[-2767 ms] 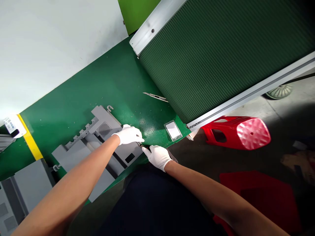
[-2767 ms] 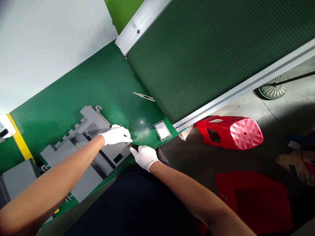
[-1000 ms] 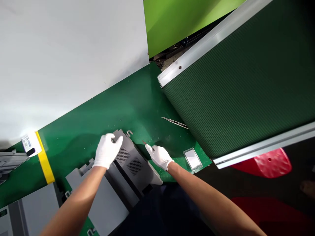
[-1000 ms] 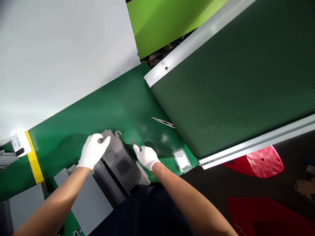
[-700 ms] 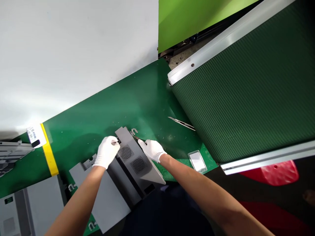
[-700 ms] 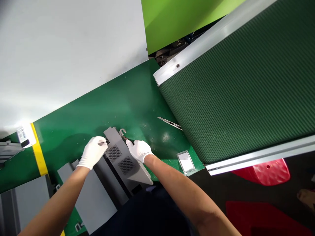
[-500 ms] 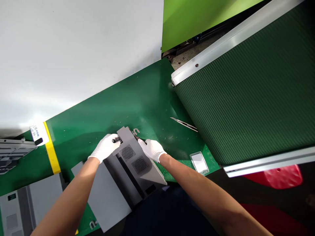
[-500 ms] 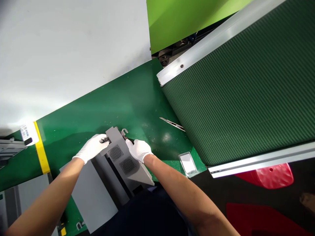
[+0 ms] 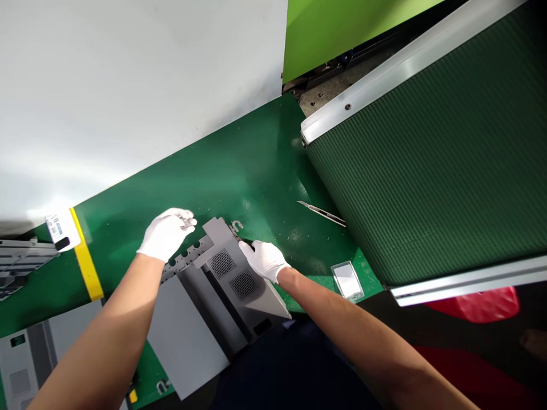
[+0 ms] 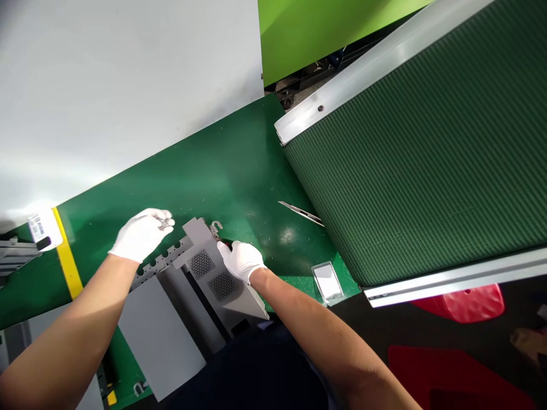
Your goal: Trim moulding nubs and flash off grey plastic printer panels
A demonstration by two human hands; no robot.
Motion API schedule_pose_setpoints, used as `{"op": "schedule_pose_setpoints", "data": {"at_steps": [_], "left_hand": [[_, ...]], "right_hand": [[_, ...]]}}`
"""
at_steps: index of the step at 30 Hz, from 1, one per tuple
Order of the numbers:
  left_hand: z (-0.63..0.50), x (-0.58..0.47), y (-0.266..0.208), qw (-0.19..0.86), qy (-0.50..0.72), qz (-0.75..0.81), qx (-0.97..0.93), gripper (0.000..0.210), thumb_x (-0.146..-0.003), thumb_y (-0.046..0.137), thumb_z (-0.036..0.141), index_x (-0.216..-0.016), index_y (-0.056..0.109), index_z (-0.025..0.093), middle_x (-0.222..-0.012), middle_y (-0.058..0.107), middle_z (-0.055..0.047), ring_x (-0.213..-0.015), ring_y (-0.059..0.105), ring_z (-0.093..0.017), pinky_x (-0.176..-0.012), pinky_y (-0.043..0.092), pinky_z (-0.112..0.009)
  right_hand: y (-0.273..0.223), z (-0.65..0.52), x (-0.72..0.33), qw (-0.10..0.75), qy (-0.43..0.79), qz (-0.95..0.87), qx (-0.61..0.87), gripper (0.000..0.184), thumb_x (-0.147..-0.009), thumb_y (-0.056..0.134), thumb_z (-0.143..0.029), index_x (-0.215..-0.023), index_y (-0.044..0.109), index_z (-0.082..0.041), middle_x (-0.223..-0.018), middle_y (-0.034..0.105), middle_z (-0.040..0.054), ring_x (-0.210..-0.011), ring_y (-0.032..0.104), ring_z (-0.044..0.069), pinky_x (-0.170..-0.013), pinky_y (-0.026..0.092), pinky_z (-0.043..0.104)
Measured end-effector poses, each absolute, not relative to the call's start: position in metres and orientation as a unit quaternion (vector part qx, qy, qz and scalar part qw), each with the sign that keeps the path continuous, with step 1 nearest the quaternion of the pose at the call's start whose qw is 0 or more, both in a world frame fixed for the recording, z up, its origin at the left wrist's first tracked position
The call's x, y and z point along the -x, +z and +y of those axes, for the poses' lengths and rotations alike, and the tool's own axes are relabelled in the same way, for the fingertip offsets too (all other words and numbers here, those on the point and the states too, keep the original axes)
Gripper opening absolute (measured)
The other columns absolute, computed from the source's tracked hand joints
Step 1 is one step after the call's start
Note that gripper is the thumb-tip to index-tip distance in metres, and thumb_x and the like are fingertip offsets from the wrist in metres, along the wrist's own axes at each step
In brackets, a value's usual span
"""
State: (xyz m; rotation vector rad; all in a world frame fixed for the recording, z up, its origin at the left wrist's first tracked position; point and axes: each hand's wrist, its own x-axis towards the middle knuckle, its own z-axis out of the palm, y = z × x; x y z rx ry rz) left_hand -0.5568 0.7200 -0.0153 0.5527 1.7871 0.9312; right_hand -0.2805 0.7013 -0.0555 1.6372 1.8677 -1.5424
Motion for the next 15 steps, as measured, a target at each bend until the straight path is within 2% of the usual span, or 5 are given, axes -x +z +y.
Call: {"op": "schedule_pose_setpoints", "data": {"at_steps": [3, 5, 7, 11, 15], "left_hand": [[0.746, 0.533, -0.013, 0.568, 0.357, 0.677, -0.302, 0.006, -0.053, 0.059, 0.024, -0.054, 0.054, 0.020, -0.062, 0.056, -0.005, -0.052, 0.045, -0.014, -0.051, 0.037, -0.032], [0.761, 0.514, -0.015, 0.569, 0.317, 0.681, -0.335, 0.015, -0.057, 0.058, 0.024, -0.047, 0.048, 0.020, -0.052, 0.046, -0.003, -0.048, 0.037, -0.013, -0.049, 0.029, -0.031], [0.772, 0.495, -0.019, 0.515, 0.229, 0.722, -0.402, 0.024, -0.065, 0.061, 0.028, -0.046, 0.048, 0.020, -0.052, 0.045, -0.002, -0.050, 0.038, -0.013, -0.052, 0.030, -0.031], [0.782, 0.471, -0.025, 0.405, -0.041, 0.691, -0.597, 0.035, -0.078, 0.065, 0.058, -0.077, 0.078, 0.025, -0.084, 0.068, -0.003, -0.076, 0.058, -0.020, -0.074, 0.044, -0.033], [0.787, 0.474, -0.029, 0.475, -0.114, 0.635, -0.599, 0.050, -0.078, 0.062, 0.074, -0.090, 0.083, 0.031, -0.102, 0.068, -0.003, -0.087, 0.063, -0.020, -0.075, 0.045, -0.029]], "right_hand": [[-0.056, 0.699, 0.284, 0.111, -0.516, 0.636, -0.564, 0.067, -0.104, 0.030, -0.065, -0.104, 0.074, -0.014, -0.103, 0.077, 0.0199, -0.104, 0.073, 0.032, -0.092, 0.051, 0.040], [-0.056, 0.698, 0.286, 0.110, -0.508, 0.639, -0.568, 0.067, -0.104, 0.030, -0.065, -0.103, 0.074, -0.015, -0.101, 0.078, 0.0193, -0.103, 0.073, 0.032, -0.091, 0.051, 0.040], [-0.058, 0.697, 0.288, 0.105, -0.492, 0.648, -0.571, 0.066, -0.104, 0.031, -0.064, -0.102, 0.074, -0.015, -0.098, 0.078, 0.0186, -0.101, 0.074, 0.032, -0.090, 0.052, 0.040], [-0.060, 0.696, 0.290, 0.104, -0.459, 0.670, -0.574, 0.064, -0.105, 0.031, -0.063, -0.100, 0.074, -0.015, -0.094, 0.078, 0.0173, -0.096, 0.075, 0.032, -0.086, 0.053, 0.040], [-0.063, 0.693, 0.292, 0.108, -0.421, 0.691, -0.577, 0.063, -0.106, 0.031, -0.061, -0.098, 0.073, -0.014, -0.089, 0.077, 0.0174, -0.089, 0.076, 0.030, -0.081, 0.054, 0.037]]}}
